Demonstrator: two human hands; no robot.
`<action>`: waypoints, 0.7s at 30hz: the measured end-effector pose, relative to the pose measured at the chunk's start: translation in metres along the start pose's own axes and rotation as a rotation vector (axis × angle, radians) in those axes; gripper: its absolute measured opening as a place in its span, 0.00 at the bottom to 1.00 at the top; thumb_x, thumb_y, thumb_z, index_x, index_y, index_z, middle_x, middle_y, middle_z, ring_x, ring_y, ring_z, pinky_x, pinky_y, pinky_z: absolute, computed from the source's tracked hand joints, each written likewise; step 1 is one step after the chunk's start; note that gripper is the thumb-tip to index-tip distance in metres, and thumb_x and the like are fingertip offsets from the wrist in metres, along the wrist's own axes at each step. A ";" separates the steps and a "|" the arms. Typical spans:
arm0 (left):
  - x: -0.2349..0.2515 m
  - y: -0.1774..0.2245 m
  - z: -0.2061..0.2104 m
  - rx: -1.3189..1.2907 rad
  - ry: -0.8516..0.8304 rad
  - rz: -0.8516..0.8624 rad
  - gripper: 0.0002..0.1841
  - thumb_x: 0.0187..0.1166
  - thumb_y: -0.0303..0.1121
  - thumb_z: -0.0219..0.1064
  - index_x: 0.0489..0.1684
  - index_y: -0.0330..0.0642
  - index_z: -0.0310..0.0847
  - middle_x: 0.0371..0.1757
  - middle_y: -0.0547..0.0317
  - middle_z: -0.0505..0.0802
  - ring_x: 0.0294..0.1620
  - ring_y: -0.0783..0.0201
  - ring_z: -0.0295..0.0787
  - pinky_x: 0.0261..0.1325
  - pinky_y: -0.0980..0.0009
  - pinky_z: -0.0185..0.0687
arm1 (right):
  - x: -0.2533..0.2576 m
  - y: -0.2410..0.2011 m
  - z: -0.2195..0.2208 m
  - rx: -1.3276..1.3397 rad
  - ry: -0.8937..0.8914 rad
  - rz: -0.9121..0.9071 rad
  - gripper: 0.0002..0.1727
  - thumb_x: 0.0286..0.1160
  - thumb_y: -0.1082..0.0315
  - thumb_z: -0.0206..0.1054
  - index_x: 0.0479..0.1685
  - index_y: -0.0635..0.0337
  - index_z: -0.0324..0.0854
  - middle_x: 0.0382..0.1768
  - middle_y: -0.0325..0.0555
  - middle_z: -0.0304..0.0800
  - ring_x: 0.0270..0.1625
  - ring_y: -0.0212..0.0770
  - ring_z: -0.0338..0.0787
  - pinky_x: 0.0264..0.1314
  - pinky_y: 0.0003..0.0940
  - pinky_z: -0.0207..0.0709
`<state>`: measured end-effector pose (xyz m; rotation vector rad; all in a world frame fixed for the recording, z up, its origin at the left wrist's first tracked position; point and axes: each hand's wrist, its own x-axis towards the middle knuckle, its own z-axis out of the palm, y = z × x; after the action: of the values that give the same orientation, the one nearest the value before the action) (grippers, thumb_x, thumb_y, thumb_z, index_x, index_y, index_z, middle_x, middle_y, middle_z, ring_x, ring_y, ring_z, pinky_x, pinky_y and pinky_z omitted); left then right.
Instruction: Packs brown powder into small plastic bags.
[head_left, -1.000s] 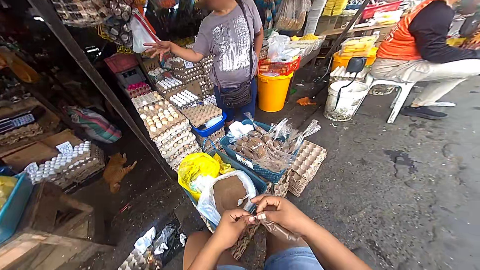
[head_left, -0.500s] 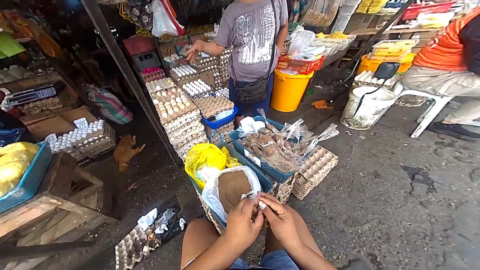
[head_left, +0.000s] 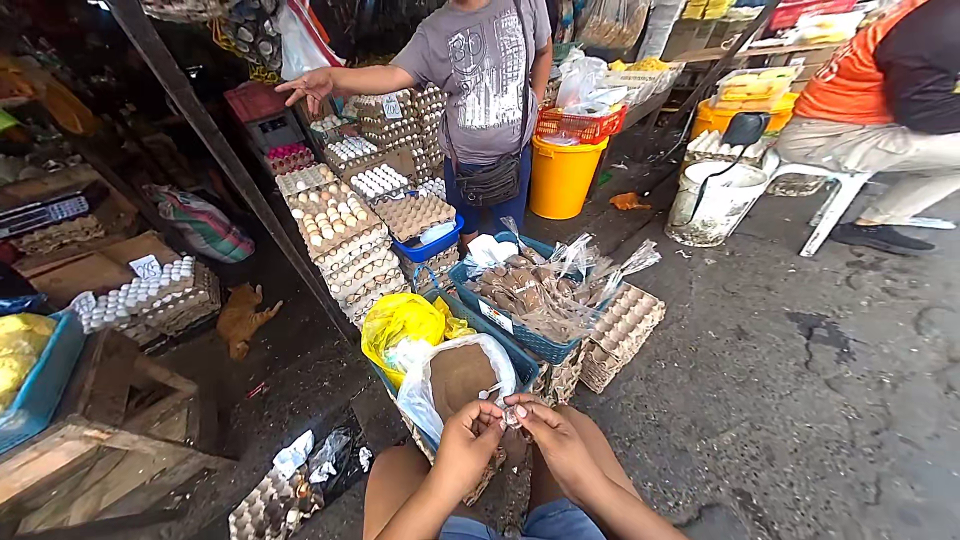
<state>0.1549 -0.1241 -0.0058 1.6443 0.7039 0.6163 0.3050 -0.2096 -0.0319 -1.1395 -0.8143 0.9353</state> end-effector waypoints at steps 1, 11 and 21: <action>-0.001 -0.001 -0.003 0.005 -0.001 0.031 0.09 0.77 0.26 0.67 0.51 0.34 0.85 0.35 0.66 0.89 0.27 0.80 0.83 0.33 0.82 0.81 | -0.002 -0.004 -0.002 -0.094 -0.022 -0.029 0.14 0.82 0.68 0.58 0.38 0.64 0.90 0.56 0.44 0.89 0.61 0.29 0.85 0.68 0.25 0.77; -0.014 -0.001 0.005 0.147 0.118 0.307 0.06 0.74 0.27 0.74 0.38 0.33 0.91 0.36 0.59 0.93 0.38 0.78 0.88 0.47 0.82 0.84 | -0.014 -0.014 -0.007 -0.449 -0.118 -0.102 0.11 0.73 0.70 0.70 0.50 0.65 0.86 0.39 0.38 0.94 0.42 0.21 0.91 0.52 0.19 0.84; 0.005 -0.010 -0.029 -0.180 0.436 0.330 0.04 0.72 0.19 0.70 0.34 0.38 0.88 0.36 0.66 0.93 0.33 0.75 0.90 0.40 0.76 0.90 | -0.009 -0.006 -0.001 -0.671 -0.230 -0.357 0.13 0.79 0.63 0.68 0.35 0.65 0.90 0.28 0.46 0.90 0.31 0.28 0.85 0.40 0.19 0.79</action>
<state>0.1364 -0.1003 -0.0103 1.4807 0.6655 1.2653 0.3034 -0.2192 -0.0266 -1.4002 -1.5374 0.4994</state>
